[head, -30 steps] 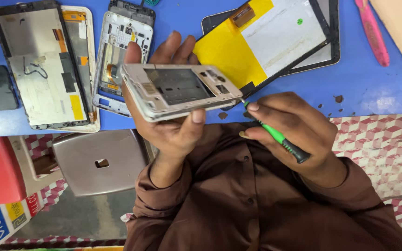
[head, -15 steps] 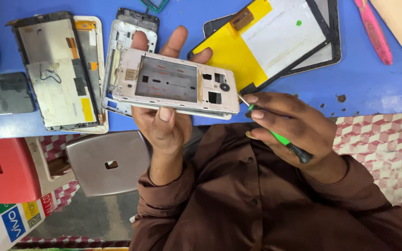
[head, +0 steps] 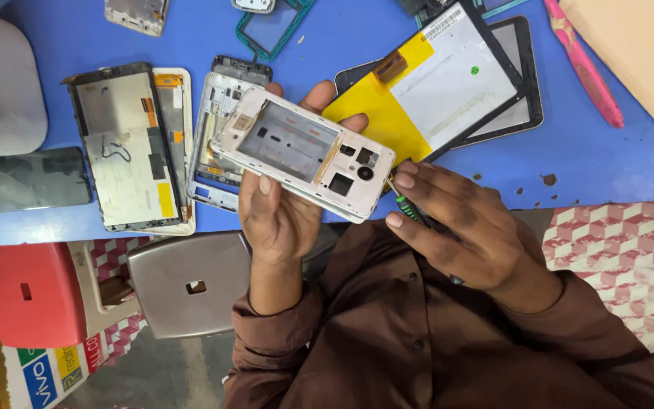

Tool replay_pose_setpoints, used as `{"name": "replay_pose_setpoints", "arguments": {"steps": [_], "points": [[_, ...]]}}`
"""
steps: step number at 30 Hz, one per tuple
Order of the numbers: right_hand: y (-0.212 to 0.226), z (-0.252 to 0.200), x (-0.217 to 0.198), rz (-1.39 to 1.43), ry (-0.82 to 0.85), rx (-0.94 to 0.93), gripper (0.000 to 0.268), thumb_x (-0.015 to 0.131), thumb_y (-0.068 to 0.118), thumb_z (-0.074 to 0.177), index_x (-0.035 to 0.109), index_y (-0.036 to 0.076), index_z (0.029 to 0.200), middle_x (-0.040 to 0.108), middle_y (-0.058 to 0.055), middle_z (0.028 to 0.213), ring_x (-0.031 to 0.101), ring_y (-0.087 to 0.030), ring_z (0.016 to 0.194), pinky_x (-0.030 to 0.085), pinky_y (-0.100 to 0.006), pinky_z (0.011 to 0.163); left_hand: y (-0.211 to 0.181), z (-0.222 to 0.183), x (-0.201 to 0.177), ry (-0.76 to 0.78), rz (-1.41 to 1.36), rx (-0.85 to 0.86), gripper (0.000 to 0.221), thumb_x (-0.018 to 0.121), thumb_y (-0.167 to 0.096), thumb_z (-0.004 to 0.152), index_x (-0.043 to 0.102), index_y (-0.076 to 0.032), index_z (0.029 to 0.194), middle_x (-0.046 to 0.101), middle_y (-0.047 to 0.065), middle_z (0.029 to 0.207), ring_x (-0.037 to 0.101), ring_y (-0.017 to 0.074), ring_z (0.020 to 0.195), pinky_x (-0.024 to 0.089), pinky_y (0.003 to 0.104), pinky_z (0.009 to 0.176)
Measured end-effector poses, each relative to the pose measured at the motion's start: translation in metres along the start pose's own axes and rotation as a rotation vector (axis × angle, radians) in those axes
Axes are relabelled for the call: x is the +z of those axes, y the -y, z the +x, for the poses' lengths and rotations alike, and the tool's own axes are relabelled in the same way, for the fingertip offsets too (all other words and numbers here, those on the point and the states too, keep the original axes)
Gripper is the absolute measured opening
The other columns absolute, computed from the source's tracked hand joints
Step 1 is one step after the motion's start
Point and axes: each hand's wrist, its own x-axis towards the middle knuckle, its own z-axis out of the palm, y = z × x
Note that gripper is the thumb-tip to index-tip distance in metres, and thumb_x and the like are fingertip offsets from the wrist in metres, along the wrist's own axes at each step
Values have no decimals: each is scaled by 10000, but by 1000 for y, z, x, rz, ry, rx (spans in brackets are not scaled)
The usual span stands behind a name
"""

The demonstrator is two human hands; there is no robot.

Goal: The person uses a screwdriver to pry open the back of a smartphone, then removes the battery and internal components. They continue to disassemble the phone frame, separating the back cover from the main body.

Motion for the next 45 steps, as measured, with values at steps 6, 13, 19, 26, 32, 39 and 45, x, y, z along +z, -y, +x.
{"name": "replay_pose_setpoints", "arguments": {"steps": [6, 13, 19, 26, 32, 39, 45], "points": [[7, -6, 11, 153, -113, 168, 160, 690, -28, 976, 647, -10, 1130, 615, -293, 1312, 682, -435, 1208, 635, -455, 992, 0, 2, 2, 40, -5, 9, 693, 529, -260, 1129, 146, -40, 1663, 251, 327, 1641, 409, 531, 1442, 477, 612, 1130], [13, -6, -7, 282, -85, 330, 175, 657, 12, 999, 653, -28, 1169, 665, -264, 1274, 732, -305, 1134, 627, -317, 836, 0, -2, 1, 54, 56, -14, 698, 536, -271, 1131, 164, -4, 1657, 262, 299, 1650, 392, 527, 1463, 478, 593, 1150], [15, 8, -31, 293, -20, 429, 151, 674, 26, 996, 671, -11, 1142, 711, -244, 1210, 767, -218, 975, 608, -262, 753, 0, 0, -1, 92, 100, -20, 682, 539, -271, 1136, 178, -7, 1651, 280, 290, 1650, 424, 492, 1458, 485, 561, 1170], [13, 29, -41, 209, 42, 337, 141, 688, 28, 948, 659, -20, 1077, 708, -242, 1114, 758, -257, 932, 608, -299, 744, 0, -2, -5, 107, 99, 3, 653, 554, -245, 1145, 179, -30, 1635, 279, 285, 1663, 448, 423, 1477, 465, 522, 1212], [3, 21, -44, 211, 43, 266, 120, 684, 60, 959, 667, -7, 1057, 716, -240, 1077, 755, -245, 872, 602, -279, 682, 0, -5, -9, 76, 99, -35, 665, 553, -234, 1144, 198, -25, 1666, 269, 298, 1674, 430, 340, 1485, 434, 473, 1227], [-1, 4, -26, 232, -32, 316, 114, 670, 63, 971, 672, 0, 1066, 716, -263, 1138, 748, -275, 908, 597, -287, 692, 2, -8, -13, 150, 106, -36, 555, 506, -238, 1182, 246, -32, 1627, 309, 282, 1666, 425, 315, 1482, 438, 451, 1260], [-6, 8, -20, 222, -50, 240, 131, 682, -32, 939, 648, -1, 1062, 684, -278, 1142, 743, -349, 1008, 629, -365, 804, 2, -5, -13, 144, 91, -43, 541, 482, -233, 1183, 227, -50, 1623, 341, 281, 1635, 498, 358, 1459, 492, 489, 1200]]}}
